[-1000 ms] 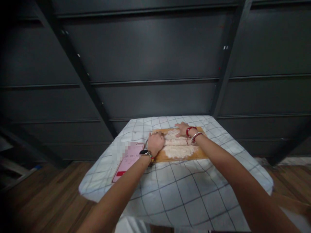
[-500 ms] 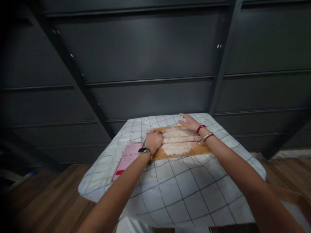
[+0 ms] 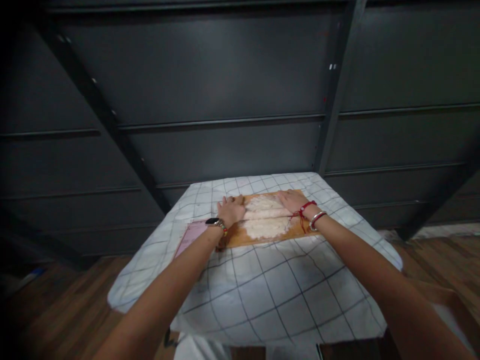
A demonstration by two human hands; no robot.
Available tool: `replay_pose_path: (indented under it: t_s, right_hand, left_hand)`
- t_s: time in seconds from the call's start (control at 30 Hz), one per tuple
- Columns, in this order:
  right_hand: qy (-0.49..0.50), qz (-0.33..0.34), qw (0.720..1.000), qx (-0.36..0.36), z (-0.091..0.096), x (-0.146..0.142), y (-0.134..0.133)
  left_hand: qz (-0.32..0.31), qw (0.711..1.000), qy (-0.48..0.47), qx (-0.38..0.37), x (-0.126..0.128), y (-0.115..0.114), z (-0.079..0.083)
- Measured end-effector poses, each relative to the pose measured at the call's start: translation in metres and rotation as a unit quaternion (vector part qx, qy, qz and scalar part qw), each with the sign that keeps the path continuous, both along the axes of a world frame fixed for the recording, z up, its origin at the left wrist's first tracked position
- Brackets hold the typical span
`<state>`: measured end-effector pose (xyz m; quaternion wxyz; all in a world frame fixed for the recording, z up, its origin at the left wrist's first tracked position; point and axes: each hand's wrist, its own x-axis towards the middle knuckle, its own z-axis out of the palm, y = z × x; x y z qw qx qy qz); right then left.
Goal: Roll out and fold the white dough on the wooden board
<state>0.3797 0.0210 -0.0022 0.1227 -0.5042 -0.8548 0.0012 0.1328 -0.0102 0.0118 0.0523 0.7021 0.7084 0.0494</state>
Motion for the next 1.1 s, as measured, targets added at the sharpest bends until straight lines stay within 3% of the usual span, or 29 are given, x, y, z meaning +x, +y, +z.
replay_pose_path:
  t_s: [0.2, 0.43, 0.73, 0.9, 1.1]
  right_hand:
    - [-0.028, -0.043, 0.999, -0.006, -0.002, -0.002, 0.007]
    - [-0.054, -0.049, 0.996, 0.048, -0.006, -0.006, -0.018]
    - [-0.094, -0.07, 0.988, 0.101, -0.004, -0.014, -0.055]
    - [-0.066, -0.127, 0.985, 0.096, 0.002, -0.021, -0.083]
    - [-0.051, -0.126, 0.986, 0.101, -0.002, -0.023, -0.107]
  left_hand:
    - [0.003, 1.0, 0.0, -0.008, -0.001, 0.007, -0.003]
    - [-0.064, 0.989, 0.009, 0.136, -0.003, -0.01, -0.013]
    - [-0.113, 0.97, -0.006, 0.216, -0.007, -0.026, -0.018]
    - [-0.142, 0.966, -0.008, 0.215, -0.013, -0.044, -0.02]
    - [-0.128, 0.971, 0.033, 0.198, -0.013, -0.066, -0.014]
